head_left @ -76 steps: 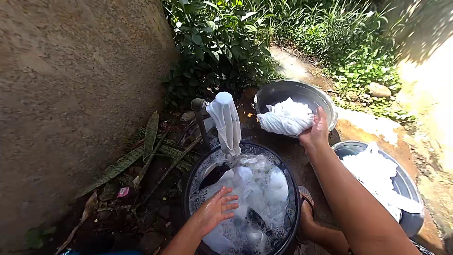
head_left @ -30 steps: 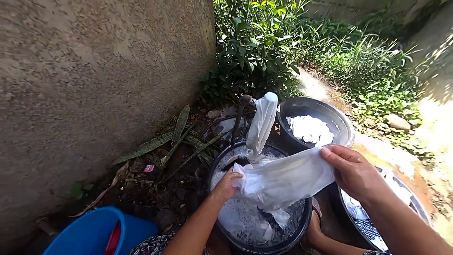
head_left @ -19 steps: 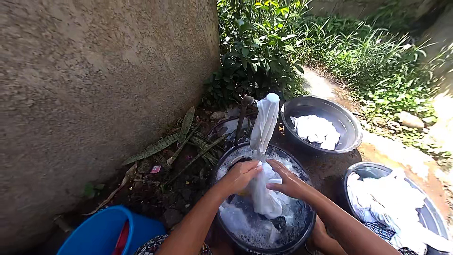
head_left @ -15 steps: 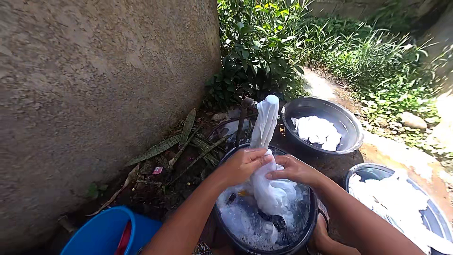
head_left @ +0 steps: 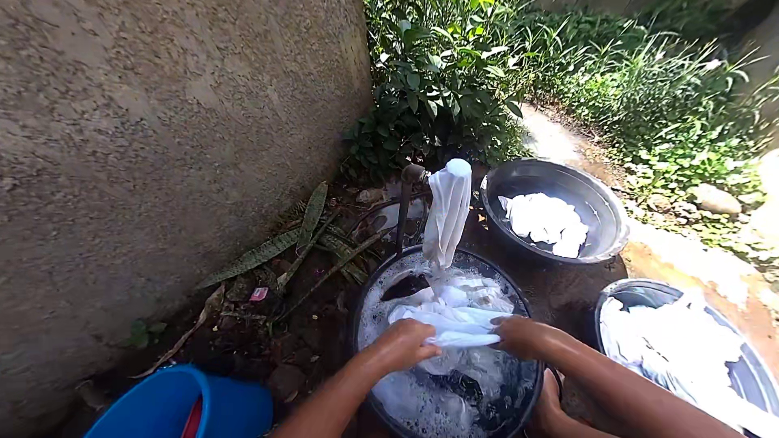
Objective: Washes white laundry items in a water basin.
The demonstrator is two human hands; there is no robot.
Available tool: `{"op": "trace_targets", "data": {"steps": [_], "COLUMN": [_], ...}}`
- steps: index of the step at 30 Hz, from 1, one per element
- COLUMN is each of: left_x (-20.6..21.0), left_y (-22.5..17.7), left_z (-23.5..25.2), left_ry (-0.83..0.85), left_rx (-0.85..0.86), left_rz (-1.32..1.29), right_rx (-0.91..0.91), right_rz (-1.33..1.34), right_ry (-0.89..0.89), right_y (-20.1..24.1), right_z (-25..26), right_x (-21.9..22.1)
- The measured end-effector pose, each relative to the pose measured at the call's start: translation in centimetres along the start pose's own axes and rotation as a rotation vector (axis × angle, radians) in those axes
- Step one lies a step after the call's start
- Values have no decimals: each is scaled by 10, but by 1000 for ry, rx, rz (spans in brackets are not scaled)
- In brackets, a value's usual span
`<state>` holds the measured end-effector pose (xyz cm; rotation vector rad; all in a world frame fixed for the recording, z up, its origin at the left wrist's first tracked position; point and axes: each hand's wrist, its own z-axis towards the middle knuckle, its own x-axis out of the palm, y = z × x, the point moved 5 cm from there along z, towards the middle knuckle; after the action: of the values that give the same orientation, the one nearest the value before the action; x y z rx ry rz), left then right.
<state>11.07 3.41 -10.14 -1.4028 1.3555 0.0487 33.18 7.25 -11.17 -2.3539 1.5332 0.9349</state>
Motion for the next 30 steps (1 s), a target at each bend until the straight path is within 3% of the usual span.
{"op": "trace_targets", "data": {"steps": [3, 6, 8, 11, 13, 15, 17, 18, 21, 24, 30], "left_x": [100, 147, 159, 169, 166, 156, 135, 120, 40, -68, -213], "left_y": [43, 76, 88, 82, 75, 73, 79, 82, 73, 21, -113], "left_z": [29, 54, 66, 60, 49, 48, 61, 67, 53, 6, -89], "left_ry": [173, 195, 151, 214, 323, 508, 602, 561, 225, -125, -606], "left_rx": [-67, -202, -278, -554, -630, -624, -473, -345, -119, -43, 268], "left_rz": [-19, -22, -61, -158, -157, -57, 21, 1, -274, -365, -185], "right_rx": [32, 71, 88, 173, 228, 186, 47, -19, -71, -195, -442], "right_rz": [109, 214, 269, 395, 419, 273, 111, 132, 459, 632, 442], "right_ry": [83, 65, 27, -28, 93, 272, 316, 259, 14, -228, -770], "right_y": [14, 17, 12, 14, 19, 20, 10, 3, -9, 6, 69], "right_z": [45, 85, 110, 124, 117, 107, 106, 104, 46, -50, -243], "right_x": [71, 110, 122, 139, 146, 147, 137, 125, 51, -36, -160]}}
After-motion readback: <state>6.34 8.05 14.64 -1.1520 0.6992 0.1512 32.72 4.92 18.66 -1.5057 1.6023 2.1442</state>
